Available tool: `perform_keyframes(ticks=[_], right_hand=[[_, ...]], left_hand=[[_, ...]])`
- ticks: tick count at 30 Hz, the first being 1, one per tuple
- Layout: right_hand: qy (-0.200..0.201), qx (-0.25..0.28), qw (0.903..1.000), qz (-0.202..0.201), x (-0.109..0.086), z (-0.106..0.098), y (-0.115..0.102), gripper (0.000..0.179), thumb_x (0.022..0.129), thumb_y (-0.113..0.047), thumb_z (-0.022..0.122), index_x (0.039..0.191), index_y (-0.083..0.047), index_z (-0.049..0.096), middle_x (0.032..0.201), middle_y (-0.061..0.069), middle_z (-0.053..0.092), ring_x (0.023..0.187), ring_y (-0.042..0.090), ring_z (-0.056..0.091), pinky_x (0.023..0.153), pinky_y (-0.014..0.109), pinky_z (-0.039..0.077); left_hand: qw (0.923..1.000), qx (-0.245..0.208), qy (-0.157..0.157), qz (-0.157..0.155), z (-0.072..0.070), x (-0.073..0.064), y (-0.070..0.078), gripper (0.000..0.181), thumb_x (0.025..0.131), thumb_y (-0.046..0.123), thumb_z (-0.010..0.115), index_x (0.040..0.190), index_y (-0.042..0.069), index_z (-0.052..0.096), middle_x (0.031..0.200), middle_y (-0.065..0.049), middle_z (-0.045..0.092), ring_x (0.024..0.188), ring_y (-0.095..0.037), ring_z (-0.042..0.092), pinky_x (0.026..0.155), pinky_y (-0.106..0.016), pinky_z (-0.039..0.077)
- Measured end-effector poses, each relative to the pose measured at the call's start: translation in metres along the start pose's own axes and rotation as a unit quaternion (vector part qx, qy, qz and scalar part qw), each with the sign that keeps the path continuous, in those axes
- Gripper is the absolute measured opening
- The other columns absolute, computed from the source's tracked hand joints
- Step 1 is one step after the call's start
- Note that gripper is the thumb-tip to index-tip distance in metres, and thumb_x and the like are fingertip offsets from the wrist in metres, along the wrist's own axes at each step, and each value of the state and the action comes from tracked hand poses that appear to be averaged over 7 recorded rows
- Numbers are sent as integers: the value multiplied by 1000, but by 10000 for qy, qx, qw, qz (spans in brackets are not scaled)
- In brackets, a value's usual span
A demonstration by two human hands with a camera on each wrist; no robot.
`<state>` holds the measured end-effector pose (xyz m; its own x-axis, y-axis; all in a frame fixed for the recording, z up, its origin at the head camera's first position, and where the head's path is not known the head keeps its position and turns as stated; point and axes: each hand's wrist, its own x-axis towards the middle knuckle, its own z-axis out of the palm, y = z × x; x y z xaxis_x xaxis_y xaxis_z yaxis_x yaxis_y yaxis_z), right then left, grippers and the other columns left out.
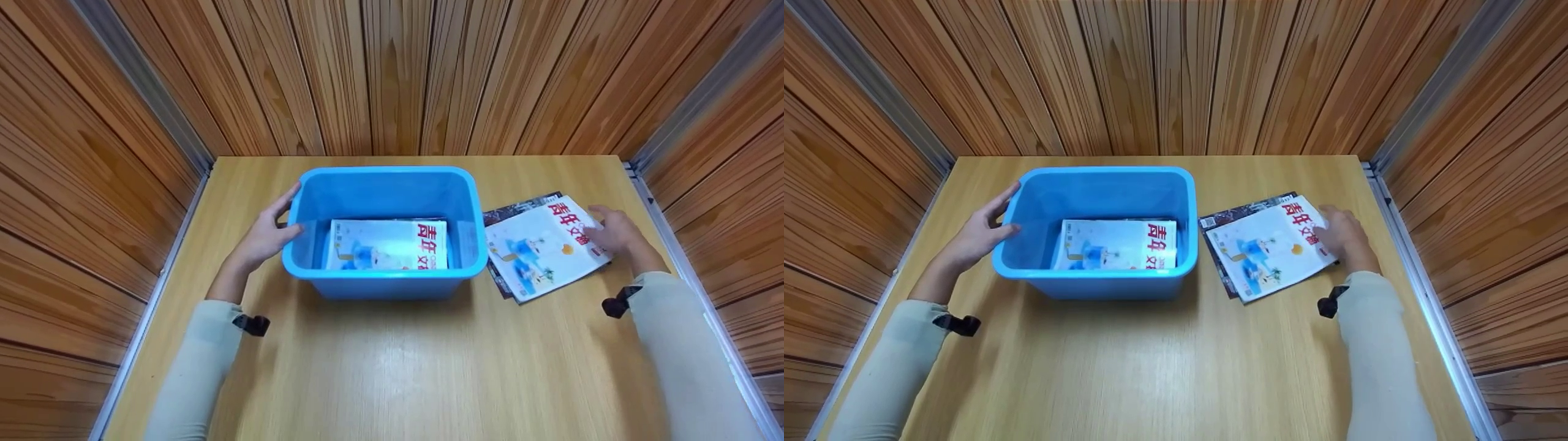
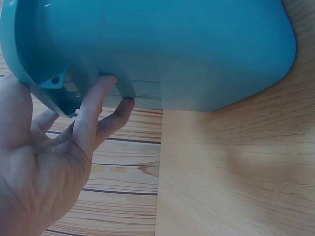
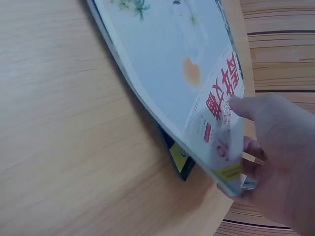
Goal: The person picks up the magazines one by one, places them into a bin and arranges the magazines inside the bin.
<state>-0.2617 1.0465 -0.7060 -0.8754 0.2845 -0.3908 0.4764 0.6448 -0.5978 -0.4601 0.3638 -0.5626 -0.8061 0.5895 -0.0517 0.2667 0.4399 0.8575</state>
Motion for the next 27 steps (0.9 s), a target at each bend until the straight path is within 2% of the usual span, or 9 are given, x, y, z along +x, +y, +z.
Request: perform_keyframes(ticks=[3, 5, 8, 10, 12, 17, 20, 24, 27], right_hand=[[38, 128, 9999, -74, -1, -6, -1, 86, 117, -34, 56, 180, -3, 7, 170, 47, 27, 151, 63, 39, 130, 77, 39], [-18, 67, 9999, -124, -2, -9, -3, 85, 117, -31, 57, 179, 1, 8, 167, 48, 30, 145, 61, 46, 124, 72, 48], [-86, 61, 9997, -197, -4, -12, -4, 80, 116, -27, 56, 176, 7, 15, 159, 46, 38, 130, 52, 57, 103, 49, 61], [-102, 227, 9995, -200, -7, -12, -5, 76, 117, -25, 55, 174, 7, 18, 152, 42, 42, 119, 43, 59, 88, 33, 57], [-91, 415, 9988, -232, -10, -12, -6, 72, 117, -22, 55, 171, 9, 19, 147, 38, 44, 118, 39, 59, 82, 24, 54], [-121, 726, 9965, -409, -14, -11, -11, 63, 115, -15, 52, 162, 11, 19, 147, 35, 41, 129, 42, 48, 94, 30, 48], [-144, 834, 9953, -473, -14, -11, -13, 57, 115, -15, 50, 159, 7, 20, 143, 29, 47, 125, 36, 55, 94, 31, 50], [-279, 992, 9931, -554, -14, -14, -14, 70, 117, -17, 49, 176, -6, 12, 151, 31, 53, 113, 21, 68, 86, 25, 58], [-449, 1090, 9909, -643, -16, -15, -16, 81, 117, -15, 48, 183, -22, 2, 172, 38, 35, 129, 31, 66, 89, 25, 58]], left_hand=[[10000, -11, 0, 11, -1, 0, 0, 85, 114, 14, 60, 183, 26, 12, 189, -21, 21, 174, -52, 24, 132, -77, 37], [10000, -23, 4, -10, -1, 1, 0, 85, 114, 14, 61, 183, 26, 13, 189, -21, 22, 173, -54, 27, 131, -77, 38], [10000, -18, 19, -46, -1, 1, 0, 85, 113, 13, 61, 183, 26, 14, 188, -21, 23, 172, -54, 28, 131, -77, 38], [10000, -15, 14, -61, 0, 1, 1, 85, 113, 13, 61, 183, 26, 14, 188, -22, 24, 172, -55, 29, 131, -77, 39], [10000, -7, 15, -68, 0, 1, 1, 85, 114, 13, 61, 183, 26, 14, 188, -22, 23, 173, -55, 27, 131, -77, 38], [9999, -12, 21, -98, -1, 0, 2, 85, 114, 16, 61, 183, 28, 13, 189, -20, 22, 174, -53, 25, 132, -77, 36], [10000, 11, 30, -91, -1, 1, 2, 85, 114, 17, 61, 183, 29, 13, 189, -19, 21, 174, -51, 24, 133, -77, 36], [10000, -15, 19, -85, -1, 1, 1, 86, 114, 18, 62, 183, 28, 12, 189, -18, 21, 174, -51, 25, 133, -76, 37], [9999, -32, -3, -99, 0, 1, 1, 86, 114, 18, 61, 183, 29, 11, 189, -19, 22, 173, -52, 27, 131, -76, 39]])
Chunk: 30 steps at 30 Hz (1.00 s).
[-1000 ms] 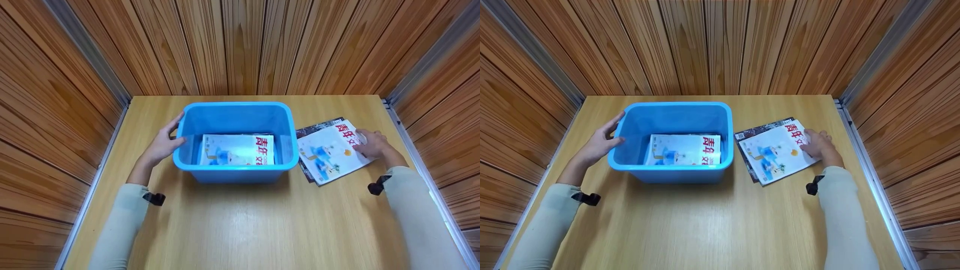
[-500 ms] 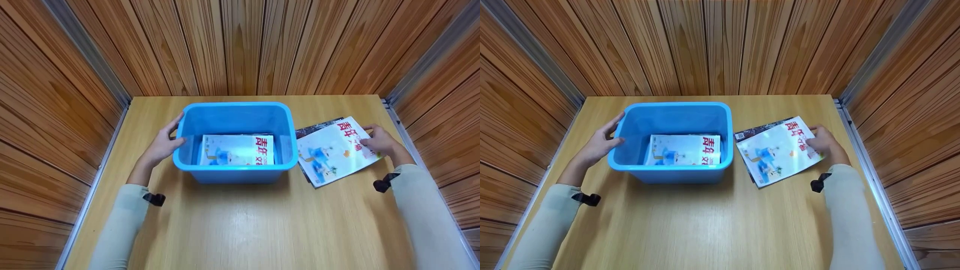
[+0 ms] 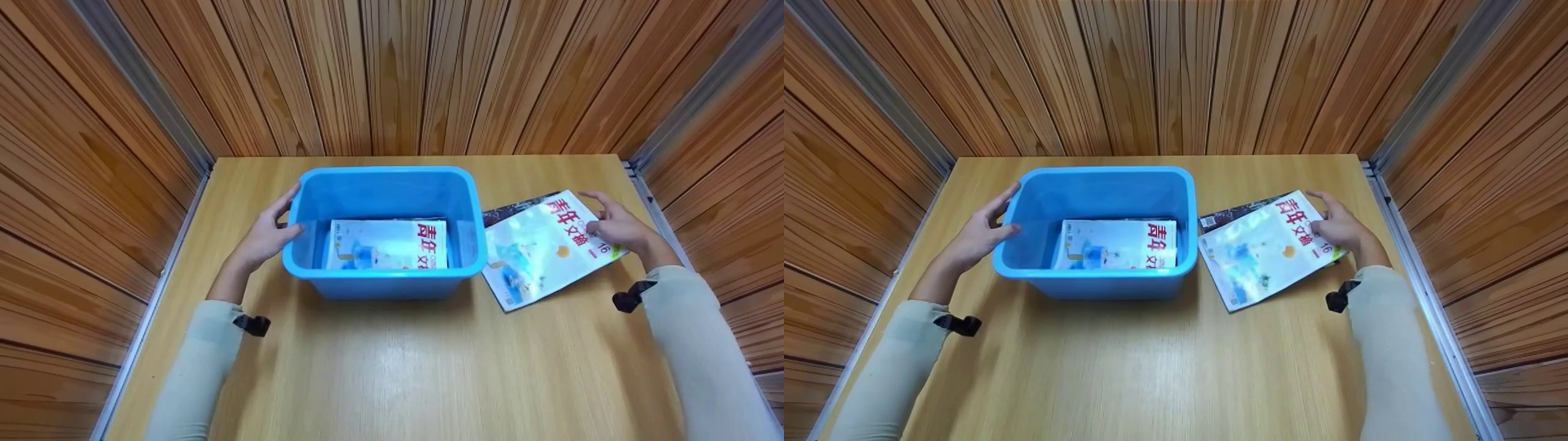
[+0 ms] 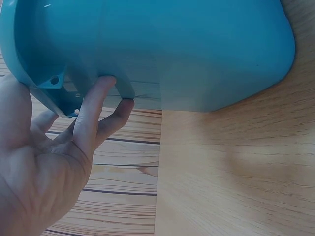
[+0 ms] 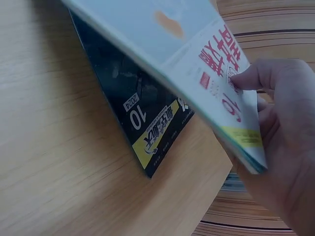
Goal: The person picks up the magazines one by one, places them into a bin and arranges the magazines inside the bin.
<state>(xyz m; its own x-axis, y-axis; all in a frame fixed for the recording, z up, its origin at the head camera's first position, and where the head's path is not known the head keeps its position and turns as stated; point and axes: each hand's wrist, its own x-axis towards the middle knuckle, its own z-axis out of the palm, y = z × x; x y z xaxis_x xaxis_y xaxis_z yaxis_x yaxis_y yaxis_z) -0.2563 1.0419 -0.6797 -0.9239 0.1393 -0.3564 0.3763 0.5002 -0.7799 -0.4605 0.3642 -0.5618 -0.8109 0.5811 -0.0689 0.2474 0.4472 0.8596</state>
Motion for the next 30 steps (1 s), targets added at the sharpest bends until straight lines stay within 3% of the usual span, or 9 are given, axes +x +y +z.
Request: perform_keyframes(ticks=[3, 5, 7, 9, 11, 15, 20, 24, 30], right_hand=[[-79, 26, 9999, -144, 0, 2, -3, 76, 116, -11, 47, 183, -24, 13, 182, 36, 19, 146, 45, 51, 97, 30, 54], [-85, 48, 9996, -276, 1, 4, -5, 70, 115, -8, 45, 181, -18, 25, 186, 34, 14, 157, 52, 38, 110, 43, 50], [-78, 80, 9991, -413, 2, 5, -6, 64, 114, -6, 45, 177, -12, 35, 187, 31, 13, 163, 54, 28, 120, 54, 39], [-79, 106, 9986, -507, 3, 5, -8, 60, 115, -6, 46, 175, -9, 39, 187, 30, 15, 165, 51, 23, 123, 55, 32], [-83, 94, 9985, -540, 4, 5, -8, 59, 116, -8, 49, 174, -9, 41, 187, 30, 19, 158, 44, 32, 120, 46, 36], [-271, 124, 9982, -514, 2, 2, -8, 61, 116, -16, 57, 175, -18, 42, 181, 25, 32, 133, 21, 56, 99, 24, 50], [-856, 670, 9927, -517, -5, -6, -7, 68, 115, -18, 62, 177, -34, 38, 151, 0, 59, 107, 11, 80, 89, 27, 67], [-1494, 876, 9814, -826, -9, -10, -10, 71, 115, -17, 62, 177, -38, 35, 142, -14, 63, 115, 10, 80, 96, 27, 68], [-2103, 680, 9692, -1085, -10, -12, -14, 72, 115, -16, 59, 179, -36, 32, 151, -13, 57, 124, 8, 75, 103, 26, 65]], left_hand=[[10000, -2, -5, -12, 0, 0, 0, 85, 114, 17, 61, 183, 30, 12, 188, -20, 22, 173, -53, 28, 131, -76, 39], [10000, 12, 4, -32, 0, 0, 0, 85, 114, 17, 61, 183, 31, 13, 188, -20, 23, 172, -53, 28, 131, -76, 40], [10000, 6, 15, -20, 0, 0, 0, 85, 114, 16, 62, 183, 30, 14, 189, -19, 22, 173, -53, 28, 131, -76, 40], [10000, 4, 15, 14, 0, 0, 0, 86, 113, 16, 62, 183, 29, 13, 189, -19, 22, 173, -53, 27, 130, -76, 40], [10000, 2, 27, 26, 1, 1, 0, 87, 113, 17, 63, 183, 28, 13, 189, -18, 22, 173, -53, 27, 130, -76, 40], [10000, 20, 5, 12, 1, 0, -1, 86, 114, 20, 63, 183, 29, 12, 190, -17, 21, 174, -52, 25, 132, -75, 39], [9999, 88, -13, -59, 1, -2, 0, 87, 114, 23, 62, 183, 32, 10, 191, -16, 19, 175, -52, 23, 132, -75, 38], [9999, 113, 25, -52, 0, -1, 0, 88, 114, 26, 64, 183, 32, 10, 191, -14, 19, 175, -50, 23, 132, -74, 39], [9999, 146, 45, -52, 0, -1, 0, 87, 114, 27, 64, 182, 35, 11, 192, -11, 18, 177, -47, 21, 134, -73, 38]])
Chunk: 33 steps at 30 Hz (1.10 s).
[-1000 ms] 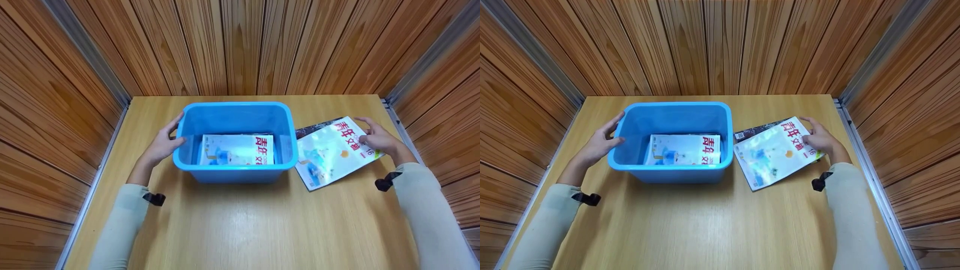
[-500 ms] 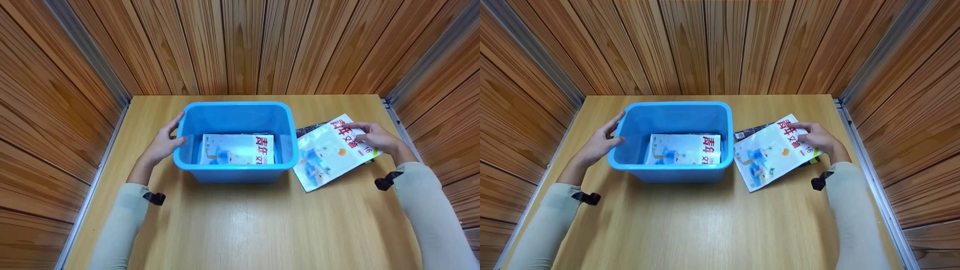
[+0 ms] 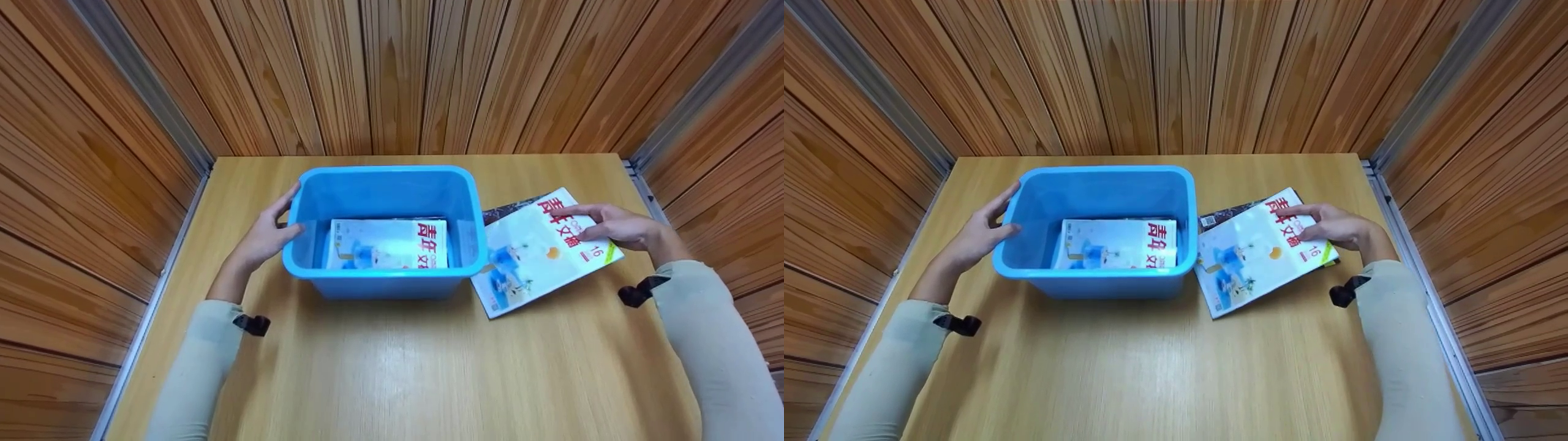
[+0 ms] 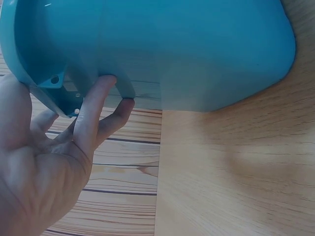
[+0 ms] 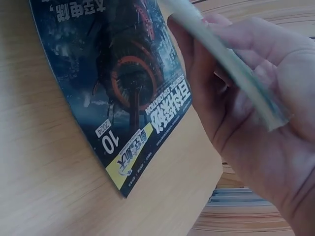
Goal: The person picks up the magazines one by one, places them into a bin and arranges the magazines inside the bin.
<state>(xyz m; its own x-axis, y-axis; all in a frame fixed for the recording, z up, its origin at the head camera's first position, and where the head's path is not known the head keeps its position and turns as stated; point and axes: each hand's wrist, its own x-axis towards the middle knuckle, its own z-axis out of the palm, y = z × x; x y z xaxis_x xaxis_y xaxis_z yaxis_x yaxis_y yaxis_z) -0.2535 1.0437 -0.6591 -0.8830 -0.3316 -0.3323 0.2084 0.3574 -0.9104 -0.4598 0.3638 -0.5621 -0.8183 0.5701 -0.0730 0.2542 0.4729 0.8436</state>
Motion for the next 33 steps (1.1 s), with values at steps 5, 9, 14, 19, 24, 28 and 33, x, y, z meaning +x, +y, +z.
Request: perform_keyframes(ticks=[5, 9, 14, 19, 24, 28, 33], right_hand=[[72, -77, 9997, 210, 0, 2, -4, 77, 113, -19, 65, 180, -35, 29, 154, -15, 53, 128, 7, 71, 108, 25, 63], [175, -162, 9995, 217, -2, 3, -6, 78, 112, -16, 65, 180, -29, 29, 157, -11, 51, 128, 7, 69, 107, 24, 62], [790, -456, 9954, 306, -5, 4, -8, 71, 112, -11, 63, 177, -25, 39, 166, 8, 42, 120, 5, 65, 96, 22, 61], [1430, -430, 9879, 421, -4, 5, -9, 68, 113, -7, 56, 176, -27, 40, 166, 20, 39, 108, 9, 68, 87, 24, 62], [1918, -345, 9798, 459, -4, 5, -11, 63, 116, -8, 53, 174, -33, 46, 142, 2, 56, 96, 11, 76, 81, 25, 66], [2174, -522, 9742, 314, -3, 6, -9, 59, 117, -11, 52, 171, -33, 49, 143, 0, 56, 91, 10, 77, 77, 24, 65], [2316, -442, 9715, 225, -3, 6, -5, 59, 117, -11, 55, 171, -34, 50, 132, -10, 61, 91, 9, 79, 77, 24, 66]], left_hand=[[10000, 16, -14, -4, 0, -1, 0, 87, 114, 24, 63, 182, 35, 11, 191, -12, 18, 176, -49, 21, 133, -74, 38], [10000, -51, -23, 75, 0, 0, 0, 86, 114, 19, 62, 183, 31, 12, 191, -16, 19, 175, -52, 23, 132, -75, 38], [9999, -110, -45, 91, 0, 0, 0, 86, 114, 18, 62, 183, 29, 11, 191, -17, 18, 174, -54, 23, 132, -75, 38], [10000, -71, -11, 52, 0, -1, 0, 86, 114, 20, 62, 183, 31, 11, 192, -15, 16, 176, -52, 20, 132, -75, 37], [10000, -61, 9, 54, 0, -1, 0, 86, 115, 20, 62, 183, 34, 11, 192, -13, 14, 176, -52, 19, 133, -75, 37], [10000, -80, -10, 19, 0, -2, 0, 86, 115, 22, 62, 183, 35, 11, 192, -13, 15, 175, -52, 22, 132, -75, 38], [10000, -74, -6, 26, 0, -2, 0, 86, 114, 24, 63, 183, 32, 11, 192, -13, 16, 175, -52, 23, 132, -75, 39]])
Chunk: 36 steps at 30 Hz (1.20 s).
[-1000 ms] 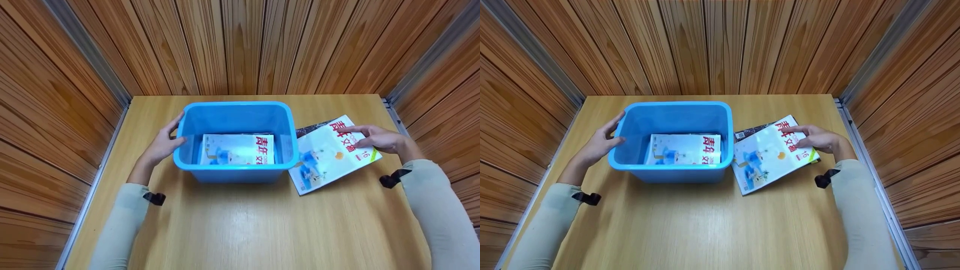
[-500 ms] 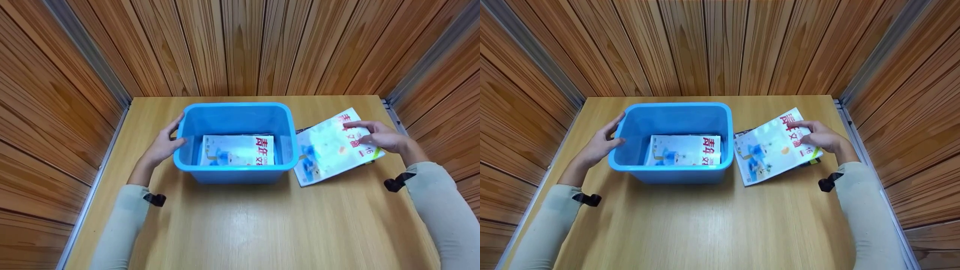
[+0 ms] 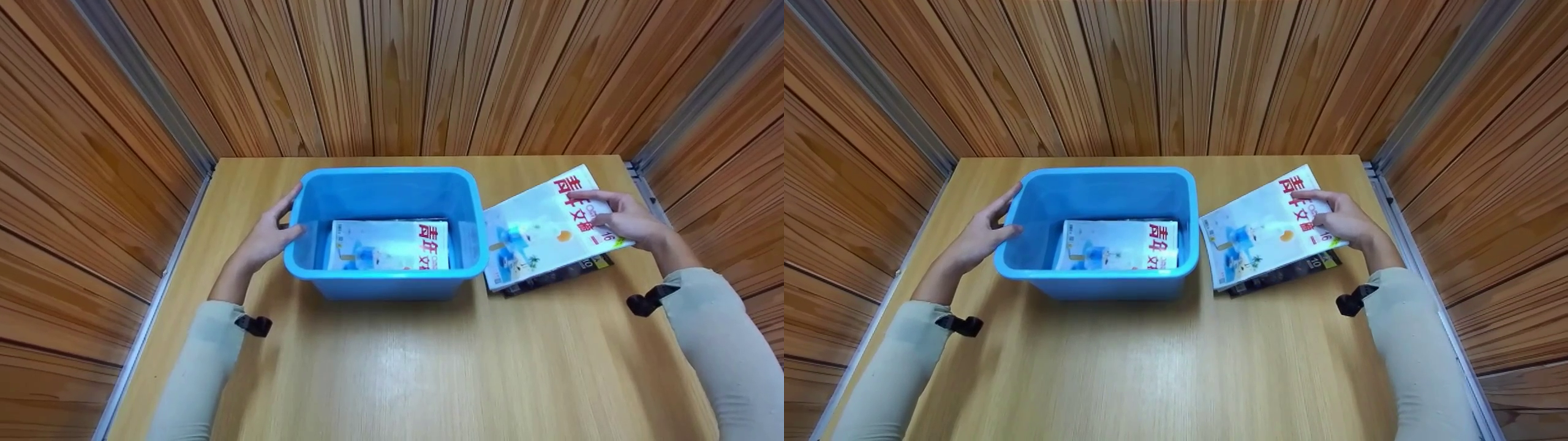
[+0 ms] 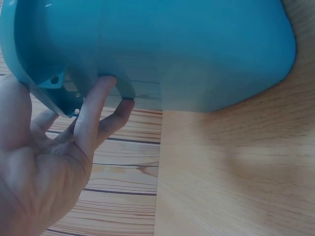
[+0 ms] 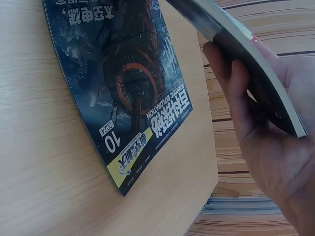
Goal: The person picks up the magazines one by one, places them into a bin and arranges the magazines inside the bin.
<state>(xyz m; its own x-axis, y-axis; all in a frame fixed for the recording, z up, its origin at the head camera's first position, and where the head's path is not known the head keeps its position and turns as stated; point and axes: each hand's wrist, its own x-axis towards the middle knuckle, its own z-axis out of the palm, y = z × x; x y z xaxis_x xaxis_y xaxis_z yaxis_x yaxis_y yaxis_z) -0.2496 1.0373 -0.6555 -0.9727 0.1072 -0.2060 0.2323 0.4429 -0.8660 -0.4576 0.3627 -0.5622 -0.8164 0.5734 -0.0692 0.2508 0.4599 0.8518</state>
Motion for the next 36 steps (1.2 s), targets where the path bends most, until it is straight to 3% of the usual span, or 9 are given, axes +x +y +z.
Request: perform_keyframes(ticks=[7, 20, 36], right_hand=[[136, 237, 9995, 131, -6, -5, 3, 62, 117, -13, 55, 174, -36, 44, 117, -20, 68, 90, 9, 80, 77, 25, 68], [554, 504, 9971, 110, -19, -20, -4, 61, 118, -14, 54, 176, -31, 41, 117, -27, 66, 95, 2, 80, 81, 23, 68], [704, 296, 9968, 226, -20, -28, -17, 61, 119, -24, 55, 176, -40, 39, 114, -27, 63, 91, 0, 78, 80, 21, 67]], left_hand=[[10000, -38, -18, 37, 2, 3, -1, 85, 114, 18, 62, 183, 28, 13, 190, -17, 20, 174, -53, 24, 131, -76, 39], [9999, -20, 14, 106, 0, 3, -3, 84, 115, 17, 60, 183, 28, 12, 190, -18, 20, 175, -51, 21, 133, -77, 36], [10000, 8, 42, 71, 1, 3, -3, 84, 114, 16, 60, 183, 26, 12, 189, -19, 21, 173, -54, 26, 131, -76, 39]])
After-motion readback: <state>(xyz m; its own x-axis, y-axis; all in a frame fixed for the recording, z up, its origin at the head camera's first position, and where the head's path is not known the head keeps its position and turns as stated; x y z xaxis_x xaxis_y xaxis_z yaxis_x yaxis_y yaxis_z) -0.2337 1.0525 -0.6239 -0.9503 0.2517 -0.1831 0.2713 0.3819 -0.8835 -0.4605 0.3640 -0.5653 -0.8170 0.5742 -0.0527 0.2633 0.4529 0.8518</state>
